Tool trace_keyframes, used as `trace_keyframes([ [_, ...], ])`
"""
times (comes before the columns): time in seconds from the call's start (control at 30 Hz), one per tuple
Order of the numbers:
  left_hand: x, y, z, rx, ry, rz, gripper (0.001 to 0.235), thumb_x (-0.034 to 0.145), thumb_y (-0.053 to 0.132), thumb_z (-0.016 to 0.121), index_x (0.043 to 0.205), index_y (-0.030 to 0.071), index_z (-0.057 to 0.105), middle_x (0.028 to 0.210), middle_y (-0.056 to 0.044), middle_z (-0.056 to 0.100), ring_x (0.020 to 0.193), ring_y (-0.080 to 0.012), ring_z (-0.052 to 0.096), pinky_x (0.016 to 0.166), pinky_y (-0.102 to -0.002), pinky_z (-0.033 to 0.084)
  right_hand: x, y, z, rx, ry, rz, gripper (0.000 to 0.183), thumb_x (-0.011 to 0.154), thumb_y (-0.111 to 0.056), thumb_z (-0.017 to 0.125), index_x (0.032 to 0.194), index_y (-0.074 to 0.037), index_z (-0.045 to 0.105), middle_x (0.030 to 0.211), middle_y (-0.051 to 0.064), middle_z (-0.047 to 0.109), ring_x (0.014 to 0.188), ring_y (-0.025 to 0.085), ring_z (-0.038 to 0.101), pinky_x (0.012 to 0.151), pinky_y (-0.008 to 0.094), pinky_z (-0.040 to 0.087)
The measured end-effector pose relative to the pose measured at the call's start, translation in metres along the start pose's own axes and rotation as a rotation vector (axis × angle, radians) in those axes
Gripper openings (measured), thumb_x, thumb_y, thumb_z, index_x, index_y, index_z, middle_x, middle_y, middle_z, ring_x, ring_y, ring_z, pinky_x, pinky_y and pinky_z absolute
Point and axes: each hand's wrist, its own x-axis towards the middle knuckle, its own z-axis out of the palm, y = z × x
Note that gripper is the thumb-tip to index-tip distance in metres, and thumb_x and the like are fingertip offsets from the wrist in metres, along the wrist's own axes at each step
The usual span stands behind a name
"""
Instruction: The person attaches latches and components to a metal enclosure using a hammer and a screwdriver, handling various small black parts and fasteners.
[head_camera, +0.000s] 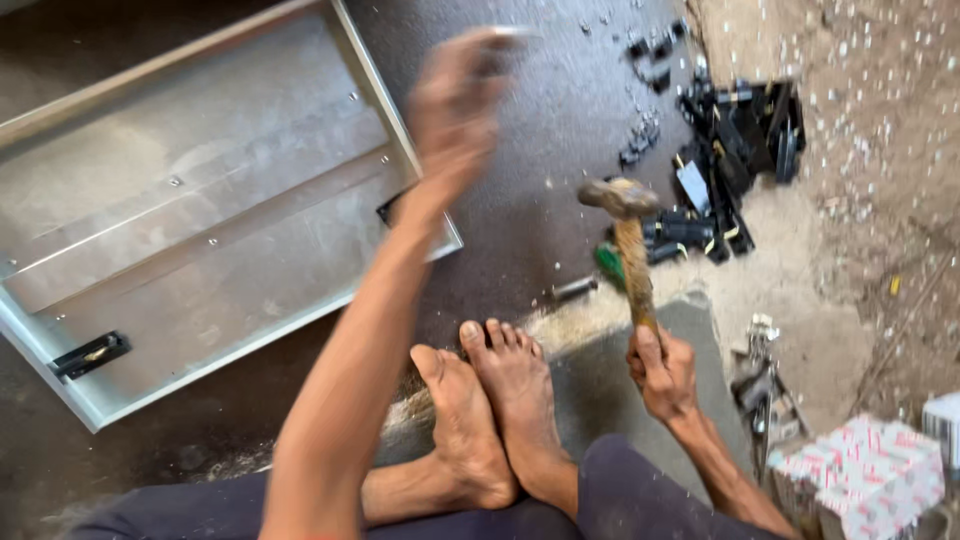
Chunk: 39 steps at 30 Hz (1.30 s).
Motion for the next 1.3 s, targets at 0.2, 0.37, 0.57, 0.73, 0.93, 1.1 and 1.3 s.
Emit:
trace_keyframes([
  [0.2, -0.067, 0.062, -0.133, 0.203, -0.059, -0.477, 0.015, 0.107, 0.004, 0.067, 0.114, 0.004, 0.053, 0.095, -0.011, 0.067, 0.083, -0.0204, 0.066, 0.073, -0.037, 0.057, 0.022, -0.012, 0.026, -0.279, -0.089, -0.025, 0.047, 0.103, -0.045, 0.046, 0.072, -0.010, 0.052, 0.055, -0.005, 0.046, 0.040, 0.006, 0.039, 0.032, 0.025, 0.033],
  [0.37, -0.098, 0.056, -0.142, 0.447, -0.195, -0.332, 0.047, 0.079, 0.003, 0.083, 0.103, 0.002, 0.042, 0.095, -0.018, 0.062, 0.087, -0.0326, 0.065, 0.074, -0.044, 0.055, 0.022, -0.034, 0.046, -0.219, -0.126, 0.068, 0.051, 0.102, -0.048, 0.051, 0.071, -0.009, 0.053, 0.055, -0.004, 0.043, 0.044, 0.006, 0.036, 0.037, 0.025, 0.029],
  [0.57, -0.101, 0.041, -0.144, 0.406, -0.206, -0.361, 0.042, 0.088, -0.002, 0.078, 0.105, 0.004, 0.040, 0.097, -0.015, 0.062, 0.087, -0.0312, 0.063, 0.078, -0.046, 0.054, 0.016, -0.031, 0.047, -0.276, -0.117, 0.062, 0.053, 0.102, -0.050, 0.051, 0.070, -0.008, 0.054, 0.054, -0.004, 0.045, 0.043, 0.006, 0.039, 0.036, 0.026, 0.031],
  [0.73, -0.095, 0.045, -0.149, -0.014, 0.164, -0.647, 0.030, 0.102, 0.003, 0.070, 0.113, 0.005, 0.043, 0.106, -0.009, 0.056, 0.095, -0.0208, 0.059, 0.084, -0.037, 0.056, 0.012, -0.025, 0.044, -0.266, -0.099, 0.108, 0.052, 0.101, -0.049, 0.053, 0.070, -0.008, 0.054, 0.055, -0.003, 0.045, 0.044, 0.007, 0.039, 0.037, 0.027, 0.031],
  [0.93, -0.070, 0.043, -0.136, -0.246, 0.074, -0.373, 0.020, 0.099, 0.001, 0.068, 0.118, 0.008, 0.068, 0.110, -0.006, 0.071, 0.101, -0.0166, 0.071, 0.086, -0.030, 0.064, 0.014, -0.027, 0.040, -0.290, -0.094, 0.119, 0.052, 0.101, -0.050, 0.054, 0.071, -0.007, 0.053, 0.057, -0.004, 0.045, 0.047, 0.007, 0.040, 0.040, 0.027, 0.032],
  [1.1, -0.066, 0.033, -0.119, 0.019, -0.074, -0.156, 0.025, 0.101, 0.002, 0.064, 0.124, 0.009, 0.068, 0.114, -0.009, 0.077, 0.100, -0.0180, 0.076, 0.085, -0.029, 0.066, 0.020, -0.024, 0.032, -0.365, -0.103, 0.092, 0.055, 0.100, -0.053, 0.053, 0.071, -0.007, 0.055, 0.057, -0.002, 0.047, 0.045, 0.007, 0.041, 0.038, 0.027, 0.034],
  [1.3, -0.073, 0.031, -0.115, 0.241, -0.156, -0.279, 0.030, 0.098, 0.004, 0.066, 0.125, 0.017, 0.068, 0.095, -0.007, 0.079, 0.075, -0.0190, 0.077, 0.059, -0.032, 0.061, 0.038, -0.050, 0.033, -0.439, -0.179, -0.025, 0.051, 0.100, -0.055, 0.045, 0.075, -0.012, 0.057, 0.057, -0.002, 0.052, 0.041, 0.009, 0.044, 0.030, 0.027, 0.038],
])
